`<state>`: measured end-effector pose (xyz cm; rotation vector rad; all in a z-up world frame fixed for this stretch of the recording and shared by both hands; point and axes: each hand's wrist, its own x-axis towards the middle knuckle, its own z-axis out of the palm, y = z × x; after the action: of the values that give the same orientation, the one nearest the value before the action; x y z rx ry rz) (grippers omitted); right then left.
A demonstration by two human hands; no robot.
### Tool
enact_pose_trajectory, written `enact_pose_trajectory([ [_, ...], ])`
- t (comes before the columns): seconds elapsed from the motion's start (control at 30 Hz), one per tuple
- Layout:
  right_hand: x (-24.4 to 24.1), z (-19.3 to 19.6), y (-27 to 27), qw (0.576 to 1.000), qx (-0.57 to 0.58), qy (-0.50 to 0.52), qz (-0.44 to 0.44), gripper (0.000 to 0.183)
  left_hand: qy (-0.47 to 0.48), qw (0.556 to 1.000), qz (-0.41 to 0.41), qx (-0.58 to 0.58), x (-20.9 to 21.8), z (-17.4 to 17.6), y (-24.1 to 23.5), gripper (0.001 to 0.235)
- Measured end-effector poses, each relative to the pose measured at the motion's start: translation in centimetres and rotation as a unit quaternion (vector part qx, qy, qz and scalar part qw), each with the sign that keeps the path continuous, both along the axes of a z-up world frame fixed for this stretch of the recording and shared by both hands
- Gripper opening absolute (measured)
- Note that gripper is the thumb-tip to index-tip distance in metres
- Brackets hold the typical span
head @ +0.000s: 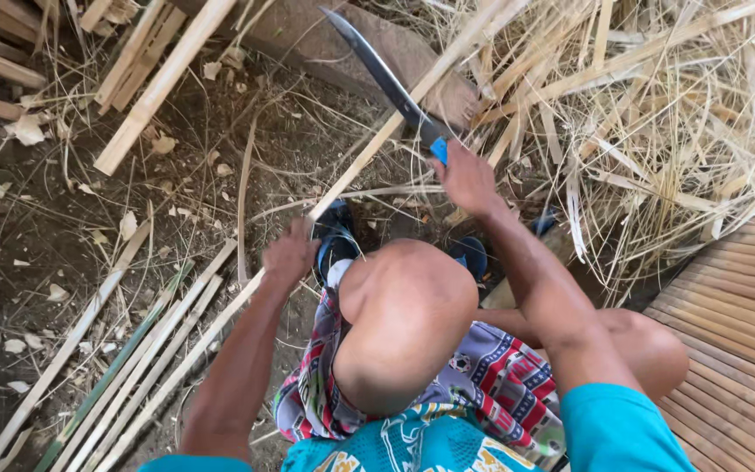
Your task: The person sits on the ground and uses a machete to split long bamboo poles into thin strips. They repeatedly strike the bamboo against a wooden block, peel away layers, and set the finished strips aside.
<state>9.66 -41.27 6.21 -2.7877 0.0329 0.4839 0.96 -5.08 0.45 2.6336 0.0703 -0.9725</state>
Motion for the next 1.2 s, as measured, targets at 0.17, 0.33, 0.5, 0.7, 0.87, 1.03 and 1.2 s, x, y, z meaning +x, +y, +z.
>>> enact_pose_trajectory([
  [0.17,-0.9,0.1,2.5,1.0,0.015,-0.001,-0.026,0.044,-0.25,0.953,-0.053,-0.161,6.7,-2.2,-6.4,0.045],
  [0.33,-2.6,1.7,2.8,0.99,-0.039,0.034,0.133,0.052,-0.112,0.984,-0.103,-0.089,8.0,-0.6,-7.7,0.028],
  [0.5,3.4,5.1,-9.7,0.984,-0.061,-0.036,-0.161,0.048,-0.134,0.984,-0.078,-0.092,8.6,4.1,-10.3,0.041],
  [0.7,1.4,1.9,-10.4,0.987,-0.019,-0.078,-0.14,0.046,-0.101,0.988,-0.095,-0.069,7.5,7.6,-9.7,0.04],
  [0.87,0.8,0.5,-5.2,0.991,0.033,-0.011,-0.128,0.044,-0.013,0.999,0.02,0.027,4.9,1.1,-2.8,0.041],
  [1.03,-0.1,-0.1,-1.5,0.995,0.023,-0.01,-0.095,0.049,-0.182,0.983,-0.006,-0.016,1.9,-4.0,-0.3,0.042],
  [1.2,-1.1,0.7,1.4,0.997,0.02,-0.005,-0.073,0.047,-0.178,0.983,-0.039,-0.017,4.7,-4.6,-1.3,0.034],
])
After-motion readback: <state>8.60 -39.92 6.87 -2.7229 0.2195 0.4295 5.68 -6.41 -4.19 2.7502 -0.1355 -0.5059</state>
